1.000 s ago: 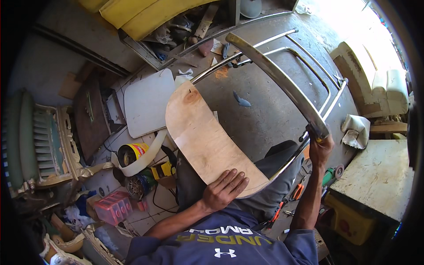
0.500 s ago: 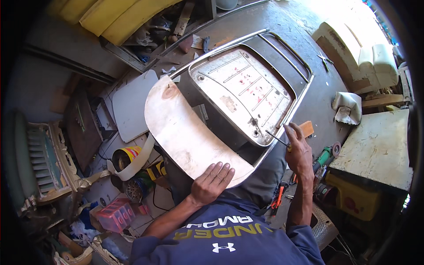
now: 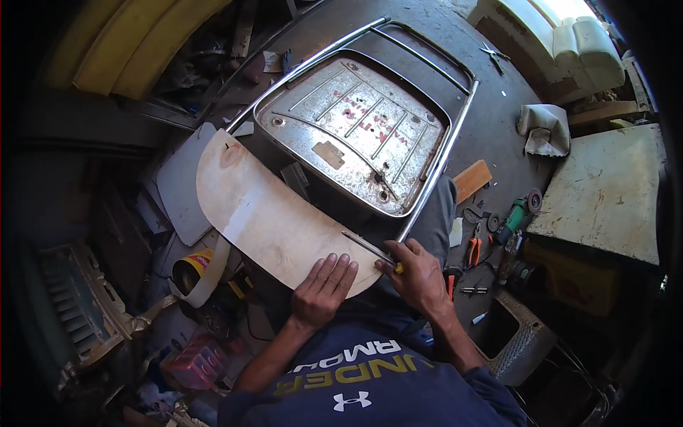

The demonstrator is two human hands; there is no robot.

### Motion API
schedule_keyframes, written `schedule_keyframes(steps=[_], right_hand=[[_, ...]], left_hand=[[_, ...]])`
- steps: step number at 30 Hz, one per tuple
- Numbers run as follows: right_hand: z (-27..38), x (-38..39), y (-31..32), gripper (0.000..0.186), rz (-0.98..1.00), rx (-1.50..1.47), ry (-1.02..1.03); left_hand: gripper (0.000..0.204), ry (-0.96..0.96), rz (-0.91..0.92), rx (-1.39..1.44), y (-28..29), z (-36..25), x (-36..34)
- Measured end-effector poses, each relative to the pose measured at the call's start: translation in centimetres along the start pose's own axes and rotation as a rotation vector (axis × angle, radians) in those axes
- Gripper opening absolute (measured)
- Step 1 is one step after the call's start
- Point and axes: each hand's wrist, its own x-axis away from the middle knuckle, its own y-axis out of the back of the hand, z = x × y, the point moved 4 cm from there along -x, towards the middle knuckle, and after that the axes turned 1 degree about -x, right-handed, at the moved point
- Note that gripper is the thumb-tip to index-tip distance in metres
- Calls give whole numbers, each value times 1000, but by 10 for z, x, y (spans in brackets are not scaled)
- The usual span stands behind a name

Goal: The person prepares and attaches a wooden support to a metal chair frame using a screwdriver and screws while sitting on the floor.

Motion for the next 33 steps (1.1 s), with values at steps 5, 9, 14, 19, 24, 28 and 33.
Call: schedule_keyframes(steps=[5, 9, 14, 19, 24, 28, 33], right_hand=[[-20, 4, -8, 44, 7, -158, 108], [-39, 2, -11, 48, 34, -265, 72], [-46, -9, -11, 44, 185, -70, 150], [-54, -18, -14, 37, 157, -117, 200], [-52, -26, -15, 36, 211, -75, 141], [-45, -37, -10, 40, 299, 30, 68], [-50, -42, -15, 39, 387, 19, 5]], left_hand=[[37, 6, 28, -13, -9, 5, 3], [40, 3, 71, -45, -11, 3, 4], [48, 45, 98, 32, -9, 0, -2], [48, 62, 150, -1, -14, 3, -5], [54, 78, 152, 16, -21, 7, -3], [61, 99, 178, 52, -28, 12, -5], [72, 148, 184, 82, -25, 9, -15]])
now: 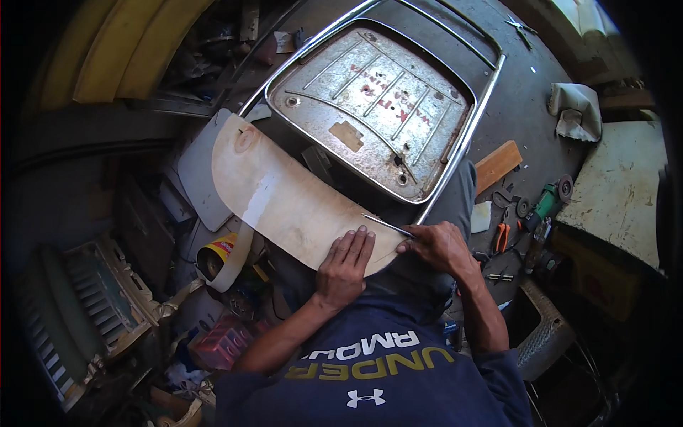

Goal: The person prepares and attaches a wooden support to a metal chair frame using a screwdriver and screws while sitting on the floor.

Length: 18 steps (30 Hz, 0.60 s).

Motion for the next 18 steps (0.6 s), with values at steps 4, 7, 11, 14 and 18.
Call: schedule_keyframes(steps=[4, 7, 11, 14, 18], right_hand=[[-2, -2, -2, 40, -27, -21, -23], [-3, -1, -5, 40, -35, -47, -7], [-1, 0, -8, 39, -29, -142, -45], [-1, 2, -7, 40, -39, -177, -46], [1, 5, -9, 38, -45, -181, -62]], left_hand=[[62, -46, -28, -59, -3, 3, -2], [54, -55, -20, -106, -4, 2, 2], [51, -63, -48, -132, -11, 2, 7], [49, -70, -64, -146, -8, 1, 7], [47, -69, -102, -145, -8, 2, 7]])
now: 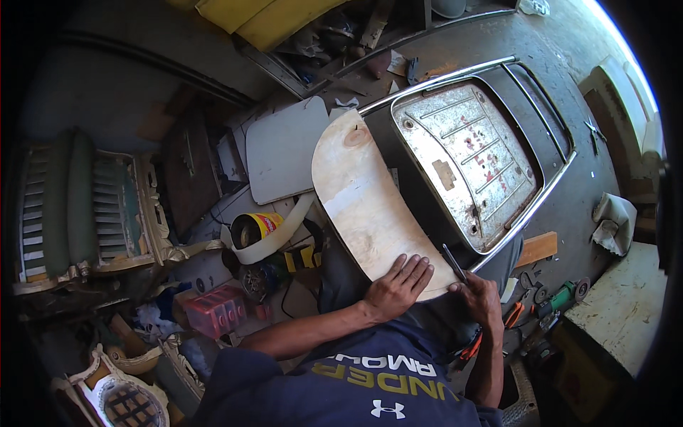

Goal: The person prepares and attaches a wooden support to a metal chair frame using a screwdriver and screws while sitting on the floor.

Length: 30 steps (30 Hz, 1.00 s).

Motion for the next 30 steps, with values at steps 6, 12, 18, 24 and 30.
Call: schedule_keyframes(steps=[6, 12, 18, 24, 30], right_hand=[[1, 1, -2, 38, -50, -12, 91], [-11, 2, -5, 39, -80, -50, 54], [-25, 11, 2, 54, -326, -326, 120], [-44, 11, 57, 39, -788, -830, -24], [-85, 20, 94, 33, -726, -902, -27]], left_hand=[[47, -7, -21, 8, 0, 2, 0], [48, -21, -30, 2, 2, 0, 0], [49, -6, -13, 52, 8, -5, -4], [66, 7, 47, 150, 28, -10, -13], [80, 40, 143, 291, 98, -2, -54]])
